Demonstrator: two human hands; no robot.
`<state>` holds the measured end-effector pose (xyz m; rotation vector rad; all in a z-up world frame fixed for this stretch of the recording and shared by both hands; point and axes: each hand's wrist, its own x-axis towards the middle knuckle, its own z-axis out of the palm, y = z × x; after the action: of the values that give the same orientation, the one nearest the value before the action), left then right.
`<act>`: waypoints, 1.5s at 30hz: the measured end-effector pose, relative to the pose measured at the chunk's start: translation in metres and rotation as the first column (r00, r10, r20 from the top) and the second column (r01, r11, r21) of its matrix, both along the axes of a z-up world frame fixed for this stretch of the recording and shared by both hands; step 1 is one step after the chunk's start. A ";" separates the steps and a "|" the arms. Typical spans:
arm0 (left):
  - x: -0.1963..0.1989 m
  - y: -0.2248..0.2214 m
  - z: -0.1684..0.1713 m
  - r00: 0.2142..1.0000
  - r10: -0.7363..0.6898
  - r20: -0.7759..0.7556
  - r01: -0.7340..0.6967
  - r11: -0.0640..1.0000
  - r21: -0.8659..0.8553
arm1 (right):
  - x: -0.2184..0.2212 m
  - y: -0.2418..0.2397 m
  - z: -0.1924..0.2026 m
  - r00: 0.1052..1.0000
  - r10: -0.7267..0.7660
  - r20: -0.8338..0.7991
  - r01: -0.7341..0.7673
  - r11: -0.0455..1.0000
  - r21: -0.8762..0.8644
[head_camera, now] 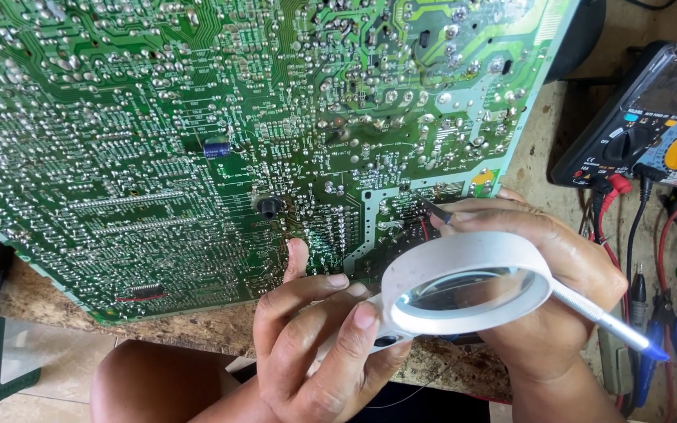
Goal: Inspecting a large circuit board with a magnifying glass and soldering components on a workbench.
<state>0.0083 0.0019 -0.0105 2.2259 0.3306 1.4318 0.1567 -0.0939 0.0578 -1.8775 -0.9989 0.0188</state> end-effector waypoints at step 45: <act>-0.005 -0.003 0.003 1.000 0.010 -0.013 -0.011 0.999 -0.043 | -0.022 0.004 0.011 0.932 0.019 0.362 0.002 0.998 -0.059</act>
<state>0.0032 -0.0008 -0.0076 2.2031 0.3743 1.4033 0.1343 -0.0900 0.0692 -1.9717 -1.2670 -0.3076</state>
